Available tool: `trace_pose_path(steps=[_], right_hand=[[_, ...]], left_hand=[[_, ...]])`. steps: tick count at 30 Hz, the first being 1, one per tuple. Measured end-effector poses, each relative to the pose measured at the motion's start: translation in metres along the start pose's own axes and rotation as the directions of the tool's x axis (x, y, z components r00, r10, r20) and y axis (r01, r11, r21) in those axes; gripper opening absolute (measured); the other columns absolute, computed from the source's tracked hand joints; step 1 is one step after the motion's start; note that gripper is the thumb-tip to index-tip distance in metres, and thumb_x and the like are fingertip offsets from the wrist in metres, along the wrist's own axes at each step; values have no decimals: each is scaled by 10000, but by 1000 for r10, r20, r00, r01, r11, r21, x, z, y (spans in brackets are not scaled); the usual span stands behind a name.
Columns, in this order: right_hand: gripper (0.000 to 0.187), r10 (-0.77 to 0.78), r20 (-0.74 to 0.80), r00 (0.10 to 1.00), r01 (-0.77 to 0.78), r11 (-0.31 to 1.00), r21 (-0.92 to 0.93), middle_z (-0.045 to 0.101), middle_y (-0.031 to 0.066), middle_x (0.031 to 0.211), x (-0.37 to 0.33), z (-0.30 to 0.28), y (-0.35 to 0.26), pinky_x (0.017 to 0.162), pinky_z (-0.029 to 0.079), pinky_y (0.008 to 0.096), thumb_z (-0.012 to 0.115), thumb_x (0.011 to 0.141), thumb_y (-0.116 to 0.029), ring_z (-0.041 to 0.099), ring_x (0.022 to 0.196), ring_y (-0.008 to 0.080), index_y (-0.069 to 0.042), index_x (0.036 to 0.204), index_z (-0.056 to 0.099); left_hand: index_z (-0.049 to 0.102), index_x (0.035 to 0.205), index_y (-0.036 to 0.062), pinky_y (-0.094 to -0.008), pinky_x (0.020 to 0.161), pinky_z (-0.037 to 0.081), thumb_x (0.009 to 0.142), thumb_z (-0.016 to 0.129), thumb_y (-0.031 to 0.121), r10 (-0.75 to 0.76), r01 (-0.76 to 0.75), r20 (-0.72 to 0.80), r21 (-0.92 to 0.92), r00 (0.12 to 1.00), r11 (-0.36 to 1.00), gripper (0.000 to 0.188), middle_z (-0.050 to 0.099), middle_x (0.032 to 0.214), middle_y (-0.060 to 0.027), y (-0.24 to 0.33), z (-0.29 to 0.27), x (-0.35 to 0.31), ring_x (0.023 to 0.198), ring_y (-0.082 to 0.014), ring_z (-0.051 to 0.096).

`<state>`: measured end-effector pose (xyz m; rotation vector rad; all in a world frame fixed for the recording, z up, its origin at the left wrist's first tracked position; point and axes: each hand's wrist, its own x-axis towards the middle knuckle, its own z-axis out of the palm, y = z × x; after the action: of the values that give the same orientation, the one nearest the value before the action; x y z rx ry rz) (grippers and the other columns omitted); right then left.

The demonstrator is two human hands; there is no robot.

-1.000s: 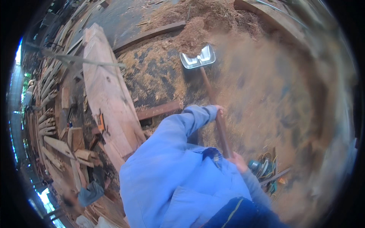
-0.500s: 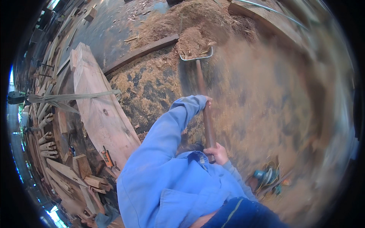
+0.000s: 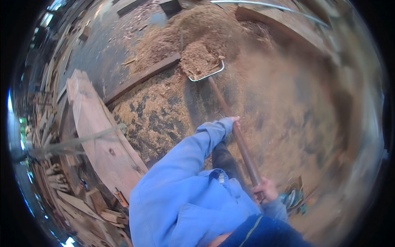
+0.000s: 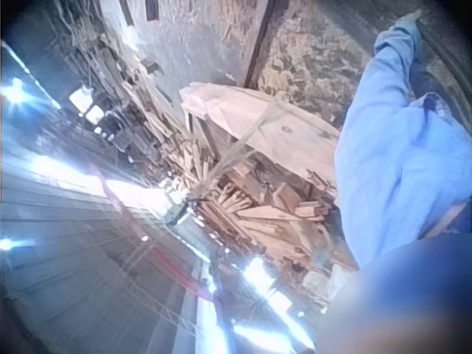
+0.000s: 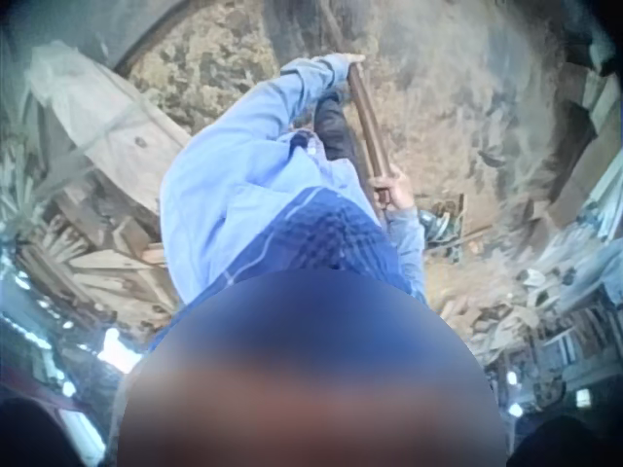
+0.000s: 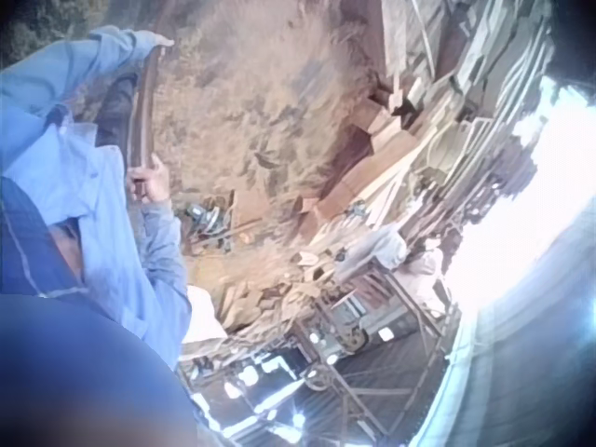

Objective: The person uses a shovel to scoop sawdust from the floor and transfer it into a large white sack. The person repeatedly scoops and deposits the sawdust, gradually filling the sack.

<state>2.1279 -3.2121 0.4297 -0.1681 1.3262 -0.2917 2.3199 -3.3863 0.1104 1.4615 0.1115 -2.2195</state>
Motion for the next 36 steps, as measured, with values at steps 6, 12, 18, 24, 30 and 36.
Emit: trace_pose_path(steps=[6, 12, 18, 24, 30, 36], right_hand=[[498, -271, -190, 944, 191, 915, -355, 616, 64, 901, 41, -25, 69, 753, 446, 260, 649, 549, -4, 567, 815, 126, 1, 1040, 567], [586, -122, -228, 966, 97, 988, -116, 608, 45, 887, 4, -64, 123, 695, 457, 255, 671, 531, -9, 562, 763, 111, 1, 1105, 550], [639, 128, -269, 955, -109, 991, 82, 587, 37, 779, -55, -65, 141, 609, 468, 267, 699, 499, 38, 553, 670, 119, 1, 1118, 547], [626, 249, -185, 951, -198, 946, 257, 590, 33, 735, -4, -27, 23, 622, 461, 260, 718, 502, 29, 556, 677, 120, -2, 1106, 557], [579, -142, -282, 949, 124, 989, -78, 619, 46, 821, 136, 53, -77, 675, 459, 251, 737, 524, -30, 566, 723, 108, -8, 1079, 573], [578, -67, -268, 961, 26, 988, -150, 627, 150, 823, 219, 32, -52, 690, 476, 315, 760, 498, -90, 611, 723, 196, -64, 1051, 592]], left_hand=[[462, 675, 71, -397, 479, 455, 798, 598, 260, 13, 20, -213, 151, 977, 988, 263, 494, 580, -79, 22, -61, 86, 491, -235, 506], [493, 693, 67, -409, 405, 448, 769, 577, 160, -158, 220, -302, 182, 940, 958, 146, 460, 506, -64, -62, -43, 68, 419, -247, 476], [511, 719, 94, -429, 429, 473, 755, 598, 150, -267, 359, -410, 165, 872, 919, 110, 475, 509, -74, -126, -9, 30, 415, -262, 485], [453, 615, 55, -469, 448, 445, 725, 558, 92, -343, 437, -372, 204, 862, 876, 157, 470, 523, -101, 10, -26, 80, 446, -285, 488], [488, 635, 29, -539, 547, 467, 759, 535, 68, -255, 447, -424, 454, 869, 770, 138, 503, 537, -141, 246, -77, 176, 497, -368, 535], [486, 706, 61, -499, 541, 482, 779, 593, 121, -297, 430, -393, 312, 870, 847, 143, 497, 537, -98, 250, -97, 219, 479, -300, 526]])
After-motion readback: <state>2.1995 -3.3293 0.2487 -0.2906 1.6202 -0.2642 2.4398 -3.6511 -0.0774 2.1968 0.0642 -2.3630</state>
